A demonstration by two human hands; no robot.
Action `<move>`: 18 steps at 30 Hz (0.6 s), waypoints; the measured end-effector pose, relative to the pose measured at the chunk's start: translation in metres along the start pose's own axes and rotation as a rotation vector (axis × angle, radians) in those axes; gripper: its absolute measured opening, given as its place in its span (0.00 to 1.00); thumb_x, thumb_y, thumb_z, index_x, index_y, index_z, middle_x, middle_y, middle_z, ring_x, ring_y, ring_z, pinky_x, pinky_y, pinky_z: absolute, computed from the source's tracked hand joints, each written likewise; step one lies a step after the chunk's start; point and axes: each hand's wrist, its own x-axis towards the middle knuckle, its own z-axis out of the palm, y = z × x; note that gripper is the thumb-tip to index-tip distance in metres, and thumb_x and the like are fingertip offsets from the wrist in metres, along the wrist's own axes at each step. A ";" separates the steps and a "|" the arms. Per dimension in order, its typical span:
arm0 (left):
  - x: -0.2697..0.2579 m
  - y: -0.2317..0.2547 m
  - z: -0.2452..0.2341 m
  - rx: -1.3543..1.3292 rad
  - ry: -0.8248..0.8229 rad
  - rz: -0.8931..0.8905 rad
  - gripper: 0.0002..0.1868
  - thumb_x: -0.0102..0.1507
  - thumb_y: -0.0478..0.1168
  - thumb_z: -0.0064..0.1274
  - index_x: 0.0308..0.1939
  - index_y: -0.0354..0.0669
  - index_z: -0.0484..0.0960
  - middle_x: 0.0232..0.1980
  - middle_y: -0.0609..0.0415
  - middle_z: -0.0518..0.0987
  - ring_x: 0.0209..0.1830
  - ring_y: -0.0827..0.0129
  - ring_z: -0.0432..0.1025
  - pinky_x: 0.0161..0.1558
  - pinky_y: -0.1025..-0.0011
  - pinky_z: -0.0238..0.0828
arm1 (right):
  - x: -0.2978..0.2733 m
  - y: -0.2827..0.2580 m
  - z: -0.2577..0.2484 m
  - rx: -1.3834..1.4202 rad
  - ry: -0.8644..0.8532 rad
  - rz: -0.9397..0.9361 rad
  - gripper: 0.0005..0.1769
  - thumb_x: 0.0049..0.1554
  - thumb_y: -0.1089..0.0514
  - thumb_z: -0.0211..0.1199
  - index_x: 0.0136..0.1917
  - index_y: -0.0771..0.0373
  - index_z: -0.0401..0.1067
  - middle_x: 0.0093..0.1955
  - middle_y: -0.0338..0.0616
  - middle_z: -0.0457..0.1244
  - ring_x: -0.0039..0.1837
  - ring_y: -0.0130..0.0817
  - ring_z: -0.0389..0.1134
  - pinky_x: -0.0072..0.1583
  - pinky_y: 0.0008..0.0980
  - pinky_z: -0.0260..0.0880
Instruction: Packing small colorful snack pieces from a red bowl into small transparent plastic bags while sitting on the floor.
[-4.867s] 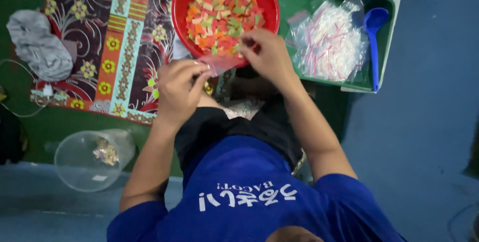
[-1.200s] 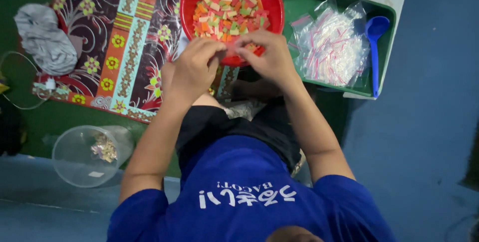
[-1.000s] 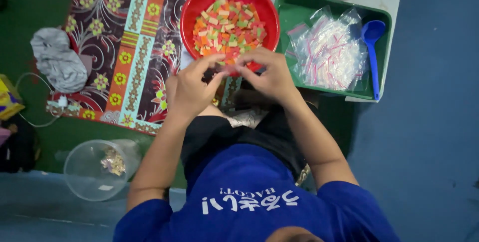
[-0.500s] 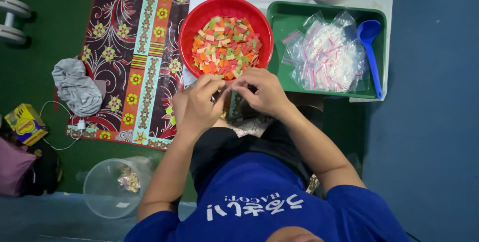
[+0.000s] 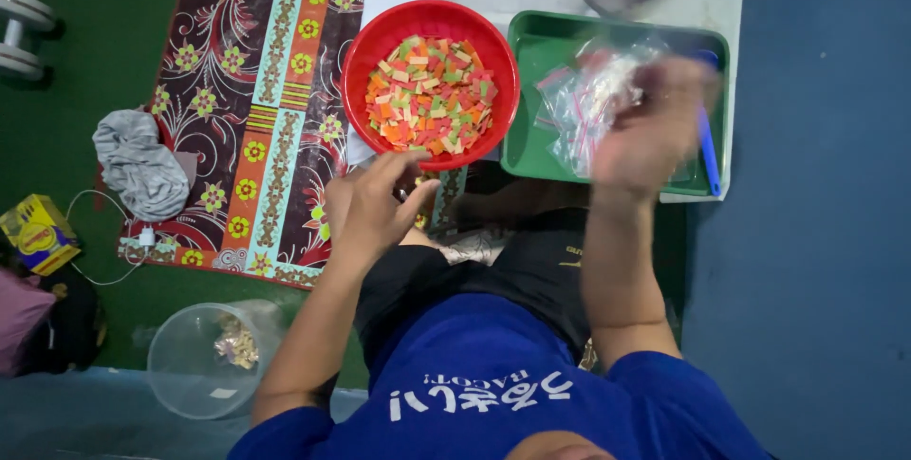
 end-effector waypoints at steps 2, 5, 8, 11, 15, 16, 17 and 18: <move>0.003 0.017 -0.007 0.320 -0.029 -0.002 0.15 0.55 0.41 0.70 0.46 0.49 0.87 0.33 0.68 0.82 0.24 0.75 0.72 0.31 0.76 0.65 | 0.006 -0.019 -0.021 0.188 0.086 -0.743 0.16 0.72 0.45 0.49 0.61 0.55 0.70 0.56 0.40 0.66 0.51 0.33 0.66 0.48 0.31 0.60; -0.017 -0.024 0.021 -0.142 -0.107 -0.180 0.16 0.58 0.30 0.64 0.50 0.38 0.84 0.39 0.57 0.79 0.29 0.75 0.68 0.31 0.80 0.67 | 0.062 0.022 -0.117 0.041 0.290 -1.452 0.27 0.76 0.55 0.34 0.87 0.52 0.51 0.84 0.45 0.60 0.84 0.39 0.63 0.86 0.45 0.57; -0.014 -0.025 0.016 -0.105 -0.174 -0.068 0.14 0.59 0.31 0.63 0.49 0.39 0.83 0.39 0.55 0.81 0.34 0.71 0.73 0.32 0.76 0.68 | 0.102 0.016 -0.089 0.168 0.340 -1.610 0.30 0.75 0.75 0.46 0.86 0.59 0.54 0.76 0.62 0.67 0.73 0.51 0.72 0.79 0.47 0.68; -0.019 -0.017 0.014 -0.119 -0.231 -0.106 0.13 0.60 0.33 0.63 0.48 0.39 0.82 0.39 0.54 0.79 0.30 0.70 0.72 0.33 0.75 0.70 | 0.095 -0.022 -0.003 -0.871 -0.023 -1.137 0.27 0.68 0.74 0.64 0.75 0.59 0.61 0.73 0.47 0.63 0.71 0.49 0.71 0.73 0.44 0.68; -0.027 -0.022 0.015 -0.062 -0.274 -0.148 0.11 0.61 0.38 0.59 0.46 0.39 0.84 0.41 0.53 0.82 0.35 0.64 0.75 0.40 0.71 0.71 | 0.069 0.003 0.025 -1.046 -0.270 -0.946 0.22 0.60 0.71 0.70 0.66 0.76 0.68 0.64 0.65 0.64 0.65 0.61 0.65 0.67 0.51 0.64; -0.031 -0.024 0.015 -0.054 -0.274 -0.143 0.12 0.60 0.38 0.59 0.46 0.39 0.84 0.42 0.52 0.83 0.37 0.62 0.77 0.41 0.70 0.72 | 0.063 0.013 0.022 -1.087 -0.319 -0.868 0.21 0.59 0.68 0.71 0.64 0.73 0.71 0.64 0.60 0.66 0.65 0.57 0.67 0.66 0.48 0.65; -0.034 -0.027 0.015 -0.046 -0.275 -0.138 0.12 0.59 0.38 0.59 0.46 0.39 0.84 0.44 0.51 0.84 0.39 0.60 0.78 0.43 0.69 0.73 | 0.056 0.024 0.019 -1.128 -0.368 -0.790 0.20 0.57 0.65 0.72 0.62 0.69 0.75 0.64 0.54 0.68 0.65 0.52 0.68 0.66 0.44 0.66; -0.037 -0.033 0.012 -0.048 -0.259 -0.143 0.12 0.59 0.38 0.59 0.46 0.39 0.84 0.44 0.51 0.84 0.39 0.60 0.78 0.43 0.69 0.73 | 0.059 0.053 -0.005 -1.126 -0.384 -0.798 0.20 0.57 0.65 0.72 0.62 0.69 0.75 0.64 0.54 0.68 0.65 0.52 0.68 0.66 0.44 0.66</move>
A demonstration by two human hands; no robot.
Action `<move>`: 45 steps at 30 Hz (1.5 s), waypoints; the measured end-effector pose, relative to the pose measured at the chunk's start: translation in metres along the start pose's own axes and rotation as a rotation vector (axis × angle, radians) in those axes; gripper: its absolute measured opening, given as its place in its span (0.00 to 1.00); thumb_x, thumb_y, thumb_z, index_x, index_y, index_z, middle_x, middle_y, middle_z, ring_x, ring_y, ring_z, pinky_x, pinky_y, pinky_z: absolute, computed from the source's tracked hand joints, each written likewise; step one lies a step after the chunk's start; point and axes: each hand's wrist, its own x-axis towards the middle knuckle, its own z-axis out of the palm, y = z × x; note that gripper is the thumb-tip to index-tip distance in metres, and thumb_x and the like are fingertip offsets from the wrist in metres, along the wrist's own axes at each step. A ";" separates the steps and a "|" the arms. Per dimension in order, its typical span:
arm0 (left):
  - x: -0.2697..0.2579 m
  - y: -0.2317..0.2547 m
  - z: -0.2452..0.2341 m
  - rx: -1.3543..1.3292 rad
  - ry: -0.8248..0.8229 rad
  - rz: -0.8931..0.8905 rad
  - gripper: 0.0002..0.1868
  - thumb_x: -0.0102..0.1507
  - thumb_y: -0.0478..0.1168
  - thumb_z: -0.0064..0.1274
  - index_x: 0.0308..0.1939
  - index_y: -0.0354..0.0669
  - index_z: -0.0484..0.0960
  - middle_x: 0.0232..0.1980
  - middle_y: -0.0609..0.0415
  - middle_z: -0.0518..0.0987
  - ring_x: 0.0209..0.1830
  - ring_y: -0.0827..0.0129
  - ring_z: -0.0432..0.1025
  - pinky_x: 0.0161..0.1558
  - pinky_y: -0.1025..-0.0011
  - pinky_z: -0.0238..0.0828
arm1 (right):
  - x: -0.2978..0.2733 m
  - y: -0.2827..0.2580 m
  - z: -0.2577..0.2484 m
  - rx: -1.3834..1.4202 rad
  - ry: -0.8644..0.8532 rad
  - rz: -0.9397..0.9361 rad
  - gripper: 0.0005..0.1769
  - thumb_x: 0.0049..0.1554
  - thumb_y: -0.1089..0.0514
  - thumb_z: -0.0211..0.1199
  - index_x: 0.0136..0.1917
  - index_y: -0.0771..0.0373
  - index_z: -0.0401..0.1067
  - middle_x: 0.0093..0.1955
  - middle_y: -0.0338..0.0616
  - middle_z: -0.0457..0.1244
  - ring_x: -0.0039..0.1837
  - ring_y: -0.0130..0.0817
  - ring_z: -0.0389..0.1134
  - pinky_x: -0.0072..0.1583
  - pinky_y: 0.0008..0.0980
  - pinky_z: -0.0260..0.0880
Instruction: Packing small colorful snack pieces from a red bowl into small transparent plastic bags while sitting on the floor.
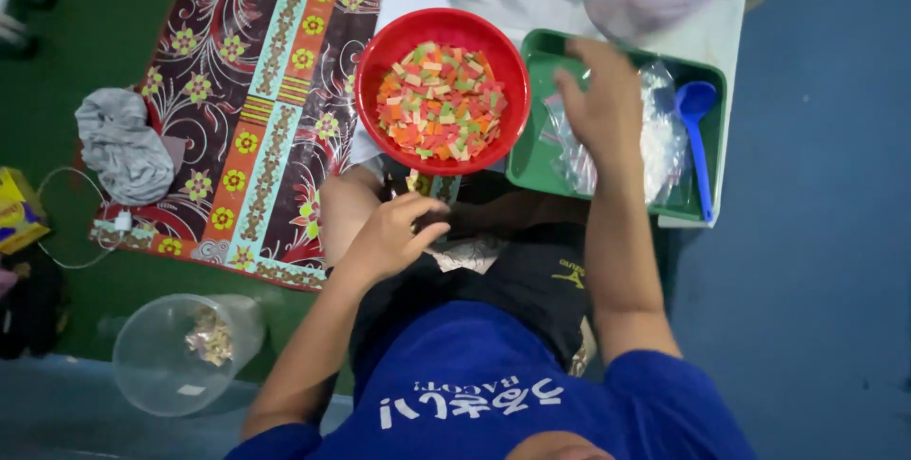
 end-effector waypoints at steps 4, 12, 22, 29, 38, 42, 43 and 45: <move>-0.007 -0.018 -0.001 -0.058 -0.080 -0.025 0.10 0.64 0.40 0.61 0.48 0.45 0.86 0.33 0.49 0.82 0.35 0.54 0.79 0.39 0.63 0.77 | -0.075 0.050 0.039 -0.246 -0.472 0.381 0.26 0.55 0.43 0.73 0.64 0.52 0.75 0.59 0.43 0.69 0.64 0.47 0.68 0.61 0.56 0.67; 0.004 -0.019 0.018 -0.054 -0.132 0.022 0.09 0.64 0.44 0.61 0.46 0.47 0.85 0.34 0.51 0.82 0.38 0.55 0.79 0.42 0.61 0.78 | -0.102 0.055 0.046 -0.298 -0.566 0.575 0.13 0.50 0.48 0.77 0.49 0.51 0.82 0.46 0.39 0.68 0.53 0.51 0.72 0.53 0.56 0.74; -0.012 -0.015 0.023 -0.038 -0.170 -0.044 0.10 0.65 0.44 0.60 0.47 0.47 0.85 0.35 0.49 0.82 0.39 0.53 0.79 0.42 0.60 0.78 | -0.086 0.020 0.025 -0.222 -0.411 0.540 0.06 0.61 0.55 0.64 0.51 0.54 0.78 0.44 0.51 0.71 0.51 0.59 0.73 0.55 0.56 0.72; -0.020 -0.006 0.028 -0.029 -0.166 -0.056 0.10 0.63 0.44 0.61 0.46 0.47 0.86 0.34 0.48 0.82 0.37 0.53 0.79 0.42 0.60 0.77 | -0.087 0.032 0.027 0.307 -0.003 0.741 0.18 0.54 0.67 0.64 0.59 0.58 0.75 0.43 0.45 0.71 0.44 0.28 0.72 0.51 0.22 0.73; -0.015 0.005 0.044 -0.031 -0.178 0.016 0.09 0.61 0.41 0.63 0.45 0.46 0.87 0.34 0.44 0.83 0.39 0.48 0.79 0.43 0.57 0.78 | -0.116 0.073 0.048 0.558 0.237 0.924 0.26 0.44 0.56 0.86 0.52 0.60 0.76 0.33 0.40 0.69 0.29 0.24 0.64 0.36 0.23 0.69; -0.015 0.007 0.050 -0.022 -0.183 0.026 0.09 0.61 0.41 0.63 0.45 0.48 0.87 0.33 0.49 0.83 0.36 0.55 0.80 0.41 0.62 0.78 | -0.117 0.065 0.043 0.635 0.376 0.942 0.17 0.47 0.60 0.84 0.41 0.62 0.74 0.28 0.40 0.63 0.27 0.27 0.66 0.32 0.22 0.68; -0.015 0.010 0.050 -0.012 -0.179 0.034 0.09 0.61 0.41 0.64 0.45 0.48 0.87 0.33 0.48 0.83 0.36 0.53 0.80 0.41 0.61 0.78 | -0.116 0.059 0.039 0.697 0.382 0.964 0.14 0.50 0.61 0.80 0.41 0.62 0.74 0.29 0.42 0.64 0.29 0.27 0.68 0.34 0.22 0.71; -0.014 0.012 0.050 0.002 -0.176 0.044 0.10 0.61 0.41 0.64 0.45 0.48 0.87 0.33 0.47 0.83 0.37 0.51 0.80 0.40 0.60 0.78 | -0.111 0.046 0.030 0.762 0.393 0.984 0.11 0.54 0.62 0.76 0.41 0.62 0.73 0.30 0.44 0.65 0.31 0.27 0.69 0.36 0.22 0.73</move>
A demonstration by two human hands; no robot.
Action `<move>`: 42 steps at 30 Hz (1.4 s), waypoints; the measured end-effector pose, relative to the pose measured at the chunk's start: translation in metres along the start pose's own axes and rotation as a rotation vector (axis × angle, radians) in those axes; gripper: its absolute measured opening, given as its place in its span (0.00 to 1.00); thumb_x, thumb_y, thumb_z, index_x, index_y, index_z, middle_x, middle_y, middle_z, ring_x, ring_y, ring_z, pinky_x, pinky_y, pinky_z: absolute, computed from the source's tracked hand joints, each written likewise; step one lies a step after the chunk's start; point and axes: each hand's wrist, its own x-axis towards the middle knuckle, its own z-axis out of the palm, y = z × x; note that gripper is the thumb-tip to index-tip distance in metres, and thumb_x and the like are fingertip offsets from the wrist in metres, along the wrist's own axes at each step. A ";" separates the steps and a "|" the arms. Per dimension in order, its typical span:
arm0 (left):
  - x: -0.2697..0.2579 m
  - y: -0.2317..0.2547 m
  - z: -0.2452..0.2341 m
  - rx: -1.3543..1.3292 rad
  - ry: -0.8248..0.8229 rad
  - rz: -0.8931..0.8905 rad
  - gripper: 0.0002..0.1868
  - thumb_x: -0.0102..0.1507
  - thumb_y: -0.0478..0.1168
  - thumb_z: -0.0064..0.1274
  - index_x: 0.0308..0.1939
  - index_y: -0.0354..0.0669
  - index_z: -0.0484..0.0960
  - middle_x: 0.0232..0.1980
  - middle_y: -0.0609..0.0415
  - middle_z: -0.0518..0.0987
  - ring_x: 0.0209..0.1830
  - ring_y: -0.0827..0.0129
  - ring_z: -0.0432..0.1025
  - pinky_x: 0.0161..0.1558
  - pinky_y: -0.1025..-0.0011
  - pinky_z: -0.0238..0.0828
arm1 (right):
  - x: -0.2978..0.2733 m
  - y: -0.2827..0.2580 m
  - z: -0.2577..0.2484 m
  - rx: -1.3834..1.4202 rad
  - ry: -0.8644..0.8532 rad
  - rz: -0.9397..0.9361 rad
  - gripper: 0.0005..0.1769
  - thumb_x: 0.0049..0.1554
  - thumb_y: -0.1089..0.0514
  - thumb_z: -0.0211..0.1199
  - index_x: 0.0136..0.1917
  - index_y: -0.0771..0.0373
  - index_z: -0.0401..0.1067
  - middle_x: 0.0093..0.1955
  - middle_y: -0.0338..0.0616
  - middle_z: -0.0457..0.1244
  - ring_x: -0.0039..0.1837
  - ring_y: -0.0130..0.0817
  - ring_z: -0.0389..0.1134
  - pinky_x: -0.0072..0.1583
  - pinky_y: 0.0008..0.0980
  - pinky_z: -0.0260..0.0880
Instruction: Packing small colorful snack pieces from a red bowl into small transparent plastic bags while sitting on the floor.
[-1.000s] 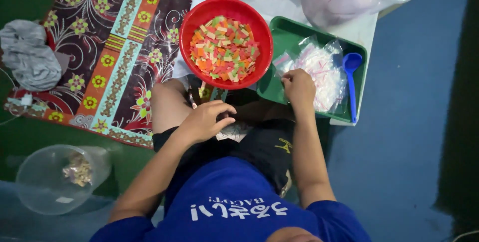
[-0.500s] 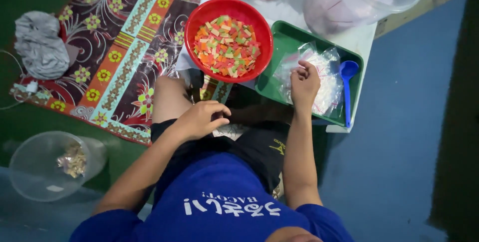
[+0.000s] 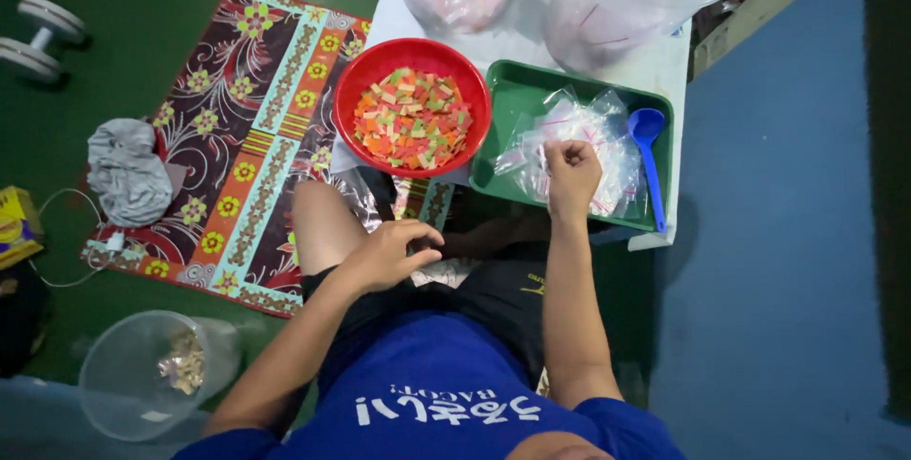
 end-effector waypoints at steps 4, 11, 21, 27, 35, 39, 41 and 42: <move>0.001 -0.004 0.005 -0.024 0.026 -0.016 0.10 0.61 0.43 0.65 0.46 0.49 0.87 0.33 0.49 0.84 0.37 0.54 0.80 0.40 0.62 0.78 | -0.017 -0.016 -0.002 0.007 -0.091 -0.029 0.10 0.55 0.70 0.69 0.49 0.62 0.73 0.39 0.42 0.69 0.39 0.23 0.72 0.42 0.17 0.74; 0.012 -0.004 0.017 -0.290 0.232 -0.247 0.40 0.55 0.49 0.72 0.70 0.56 0.74 0.53 0.47 0.84 0.52 0.57 0.80 0.56 0.60 0.76 | -0.077 -0.043 -0.006 -0.030 -0.485 -0.021 0.12 0.52 0.65 0.76 0.49 0.62 0.77 0.35 0.46 0.70 0.33 0.30 0.71 0.39 0.24 0.73; 0.022 -0.015 0.015 -0.426 0.221 -0.167 0.04 0.60 0.37 0.67 0.39 0.44 0.91 0.30 0.50 0.85 0.29 0.70 0.79 0.35 0.73 0.77 | -0.116 -0.023 -0.007 -0.138 -0.792 0.182 0.16 0.49 0.72 0.74 0.51 0.64 0.79 0.41 0.50 0.73 0.44 0.37 0.76 0.50 0.36 0.79; 0.012 -0.025 0.013 -0.366 0.237 -0.152 0.06 0.62 0.40 0.65 0.42 0.48 0.92 0.35 0.53 0.87 0.37 0.68 0.79 0.43 0.71 0.76 | -0.122 -0.049 -0.003 -0.343 -0.905 0.047 0.16 0.49 0.71 0.74 0.51 0.63 0.80 0.42 0.50 0.74 0.46 0.39 0.77 0.53 0.39 0.76; 0.001 -0.036 0.015 -0.314 0.358 -0.351 0.09 0.59 0.37 0.65 0.43 0.48 0.91 0.33 0.53 0.86 0.38 0.65 0.81 0.50 0.67 0.75 | -0.139 -0.029 0.008 -0.475 -0.639 -0.266 0.10 0.49 0.62 0.80 0.43 0.58 0.79 0.38 0.42 0.71 0.41 0.38 0.73 0.45 0.32 0.75; -0.002 -0.070 0.038 -0.272 0.333 -0.384 0.05 0.62 0.41 0.65 0.42 0.56 0.91 0.34 0.59 0.87 0.42 0.64 0.82 0.77 0.60 0.42 | -0.155 -0.007 0.019 -0.411 -0.671 -0.106 0.09 0.49 0.59 0.80 0.43 0.57 0.81 0.36 0.40 0.72 0.41 0.30 0.73 0.44 0.27 0.75; 0.000 -0.050 0.029 -0.330 0.319 -0.402 0.07 0.59 0.39 0.65 0.41 0.52 0.91 0.32 0.56 0.87 0.36 0.69 0.81 0.47 0.70 0.76 | -0.160 0.003 0.021 -0.346 -0.672 0.038 0.10 0.50 0.58 0.79 0.46 0.55 0.83 0.37 0.40 0.73 0.40 0.25 0.72 0.44 0.26 0.76; 0.002 -0.047 0.026 -0.329 0.316 -0.406 0.07 0.59 0.39 0.65 0.41 0.52 0.91 0.32 0.56 0.87 0.36 0.69 0.81 0.47 0.70 0.76 | -0.161 0.000 0.024 -0.346 -0.672 0.043 0.10 0.50 0.58 0.79 0.46 0.55 0.83 0.37 0.40 0.73 0.40 0.25 0.72 0.44 0.26 0.76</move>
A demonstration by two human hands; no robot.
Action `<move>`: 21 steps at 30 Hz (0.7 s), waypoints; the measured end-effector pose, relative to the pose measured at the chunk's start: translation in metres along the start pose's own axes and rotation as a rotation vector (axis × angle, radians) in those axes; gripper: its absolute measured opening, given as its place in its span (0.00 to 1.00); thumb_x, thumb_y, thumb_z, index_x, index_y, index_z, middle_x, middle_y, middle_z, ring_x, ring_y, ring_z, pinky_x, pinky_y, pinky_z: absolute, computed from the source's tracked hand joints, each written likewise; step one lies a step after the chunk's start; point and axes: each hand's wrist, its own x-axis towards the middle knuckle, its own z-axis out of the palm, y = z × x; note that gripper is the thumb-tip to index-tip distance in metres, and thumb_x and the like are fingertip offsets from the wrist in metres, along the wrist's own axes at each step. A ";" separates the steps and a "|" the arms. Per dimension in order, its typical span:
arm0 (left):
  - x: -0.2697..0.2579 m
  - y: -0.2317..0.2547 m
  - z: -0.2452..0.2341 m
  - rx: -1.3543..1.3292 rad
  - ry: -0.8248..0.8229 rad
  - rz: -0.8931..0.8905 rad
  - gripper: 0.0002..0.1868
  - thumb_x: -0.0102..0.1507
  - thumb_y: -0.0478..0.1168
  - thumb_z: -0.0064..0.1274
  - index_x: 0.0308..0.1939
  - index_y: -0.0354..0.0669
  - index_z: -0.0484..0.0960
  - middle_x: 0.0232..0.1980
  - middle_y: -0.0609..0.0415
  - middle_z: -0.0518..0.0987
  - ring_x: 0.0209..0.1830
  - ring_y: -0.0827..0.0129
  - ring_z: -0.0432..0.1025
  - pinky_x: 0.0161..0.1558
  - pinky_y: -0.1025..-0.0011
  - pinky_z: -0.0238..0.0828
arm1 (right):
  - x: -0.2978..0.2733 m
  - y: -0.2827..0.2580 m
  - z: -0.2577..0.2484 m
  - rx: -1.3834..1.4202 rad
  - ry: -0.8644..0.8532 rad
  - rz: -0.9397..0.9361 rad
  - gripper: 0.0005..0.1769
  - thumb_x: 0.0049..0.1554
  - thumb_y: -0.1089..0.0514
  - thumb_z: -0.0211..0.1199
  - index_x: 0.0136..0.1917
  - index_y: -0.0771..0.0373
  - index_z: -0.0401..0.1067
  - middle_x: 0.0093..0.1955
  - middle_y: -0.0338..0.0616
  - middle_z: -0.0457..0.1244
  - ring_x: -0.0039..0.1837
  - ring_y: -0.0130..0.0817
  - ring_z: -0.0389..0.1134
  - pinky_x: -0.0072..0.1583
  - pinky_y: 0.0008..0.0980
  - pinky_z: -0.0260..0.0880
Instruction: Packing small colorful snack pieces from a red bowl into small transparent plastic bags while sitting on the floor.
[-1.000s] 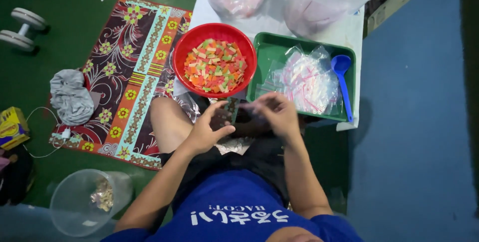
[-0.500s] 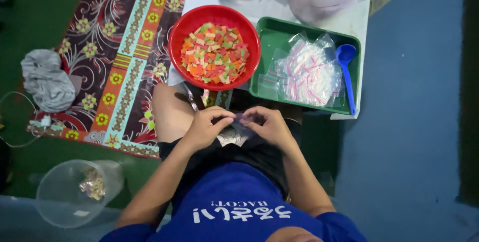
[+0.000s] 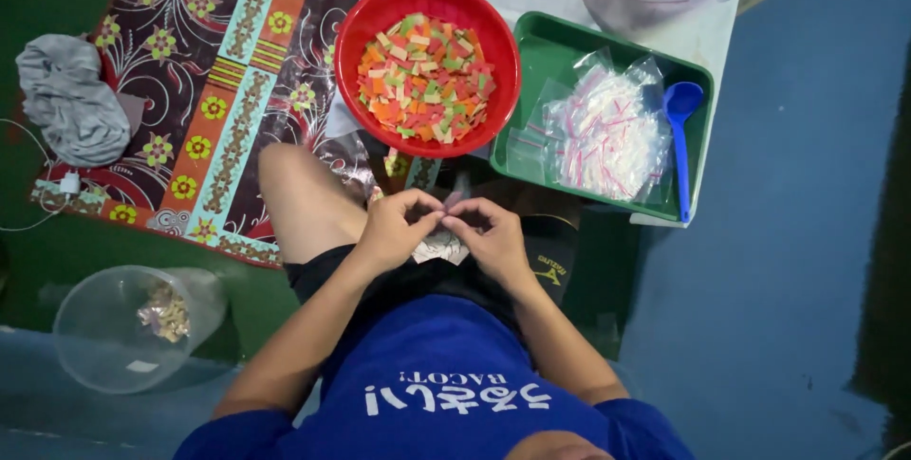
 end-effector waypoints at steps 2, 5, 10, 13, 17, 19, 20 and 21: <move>0.001 0.008 -0.002 0.021 -0.016 -0.006 0.07 0.56 0.39 0.68 0.38 0.51 0.91 0.30 0.55 0.87 0.36 0.67 0.82 0.50 0.71 0.75 | 0.000 -0.007 0.002 0.017 0.025 0.058 0.12 0.47 0.58 0.81 0.45 0.57 0.83 0.37 0.45 0.73 0.42 0.27 0.73 0.45 0.27 0.77; 0.012 -0.029 0.004 0.103 -0.039 0.012 0.06 0.53 0.41 0.71 0.33 0.54 0.90 0.32 0.60 0.87 0.41 0.65 0.82 0.73 0.65 0.52 | 0.000 -0.001 0.004 0.052 0.030 0.093 0.14 0.45 0.61 0.82 0.45 0.60 0.82 0.38 0.47 0.73 0.43 0.31 0.73 0.46 0.29 0.77; 0.003 0.005 0.001 0.040 -0.042 -0.044 0.06 0.51 0.36 0.68 0.31 0.51 0.90 0.28 0.55 0.86 0.35 0.68 0.80 0.50 0.73 0.73 | 0.002 0.001 0.002 0.007 0.026 0.119 0.08 0.49 0.60 0.79 0.43 0.57 0.84 0.37 0.43 0.73 0.42 0.26 0.72 0.44 0.29 0.76; 0.001 0.010 -0.002 -0.007 -0.070 -0.049 0.05 0.55 0.38 0.66 0.34 0.49 0.90 0.29 0.54 0.86 0.35 0.72 0.78 0.46 0.73 0.73 | 0.003 0.006 -0.001 -0.033 0.030 0.109 0.05 0.51 0.59 0.76 0.44 0.54 0.84 0.38 0.42 0.74 0.42 0.25 0.72 0.43 0.29 0.75; 0.001 0.006 0.000 -0.012 -0.059 -0.002 0.04 0.61 0.40 0.61 0.37 0.48 0.89 0.30 0.53 0.86 0.34 0.71 0.78 0.41 0.72 0.74 | 0.001 -0.011 -0.002 -0.115 0.051 0.066 0.04 0.53 0.59 0.75 0.44 0.54 0.84 0.38 0.43 0.73 0.40 0.27 0.73 0.42 0.24 0.75; 0.002 0.006 -0.001 0.068 -0.026 0.041 0.03 0.61 0.40 0.62 0.36 0.49 0.89 0.30 0.53 0.86 0.35 0.66 0.80 0.42 0.70 0.74 | 0.003 -0.007 -0.002 -0.110 0.054 0.058 0.05 0.52 0.59 0.75 0.44 0.54 0.84 0.38 0.43 0.73 0.40 0.27 0.73 0.42 0.24 0.74; 0.003 0.006 -0.002 0.145 0.009 0.088 0.03 0.60 0.41 0.62 0.36 0.50 0.88 0.30 0.53 0.85 0.35 0.61 0.81 0.42 0.69 0.74 | 0.004 -0.004 -0.002 -0.108 0.055 0.046 0.05 0.52 0.59 0.75 0.44 0.55 0.84 0.37 0.44 0.73 0.40 0.27 0.73 0.42 0.24 0.74; 0.003 0.004 0.000 0.147 0.006 0.088 0.03 0.60 0.41 0.62 0.36 0.50 0.88 0.30 0.53 0.85 0.35 0.61 0.81 0.42 0.69 0.74 | 0.004 -0.006 -0.001 -0.105 0.057 0.047 0.05 0.52 0.59 0.75 0.44 0.55 0.84 0.37 0.44 0.73 0.40 0.27 0.73 0.42 0.24 0.74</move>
